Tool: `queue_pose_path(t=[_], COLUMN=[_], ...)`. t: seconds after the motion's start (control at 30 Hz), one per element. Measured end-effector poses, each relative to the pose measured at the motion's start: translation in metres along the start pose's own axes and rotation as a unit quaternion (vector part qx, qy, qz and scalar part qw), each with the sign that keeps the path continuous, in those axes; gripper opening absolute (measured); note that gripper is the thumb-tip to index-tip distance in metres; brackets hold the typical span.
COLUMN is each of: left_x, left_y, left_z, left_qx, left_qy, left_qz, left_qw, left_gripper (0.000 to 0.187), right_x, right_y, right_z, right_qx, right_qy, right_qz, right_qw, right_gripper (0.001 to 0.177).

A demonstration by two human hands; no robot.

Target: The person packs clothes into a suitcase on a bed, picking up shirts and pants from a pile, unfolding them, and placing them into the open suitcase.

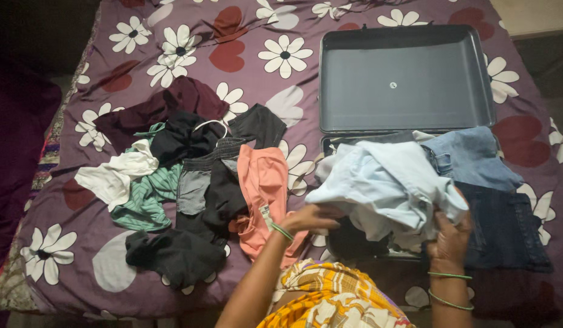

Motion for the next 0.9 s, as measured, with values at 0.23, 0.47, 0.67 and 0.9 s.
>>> queue_pose_path(t=[0.23, 0.47, 0.67, 0.9], left_x=[-0.037, 0.001, 0.045, 0.011], left_y=[-0.079, -0.028, -0.022, -0.023], left_z=[0.073, -0.002, 0.063, 0.034], left_qx=[-0.015, 0.093, 0.169, -0.549], left_qy=[0.04, 0.072, 0.03, 0.199], left_qz=[-0.254, -0.176, -0.133, -0.145], left_qw=[0.966, 0.977, 0.976, 0.799], left_gripper=[0.084, 0.112, 0.083, 0.052], right_x=[-0.007, -0.047, -0.012, 0.013], right_y=[0.074, 0.136, 0.08, 0.049], right_z=[0.053, 0.113, 0.05, 0.01], right_qx=[0.127, -0.54, -0.119, -0.343], right_qy=[0.019, -0.253, 0.04, 0.082], right_qz=[0.05, 0.157, 0.08, 0.137], right_qw=[0.99, 0.787, 0.989, 0.926], right_gripper=[0.049, 0.036, 0.039, 0.054])
Point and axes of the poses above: each hand's wrist, its own x-axis towards the middle knuckle, its own y-axis out of the palm, z = x × y, the point moved 8 cm from there along x, towards the middle knuckle, and after that the axes turned 11 degrees about z, right-handed, at the moved point
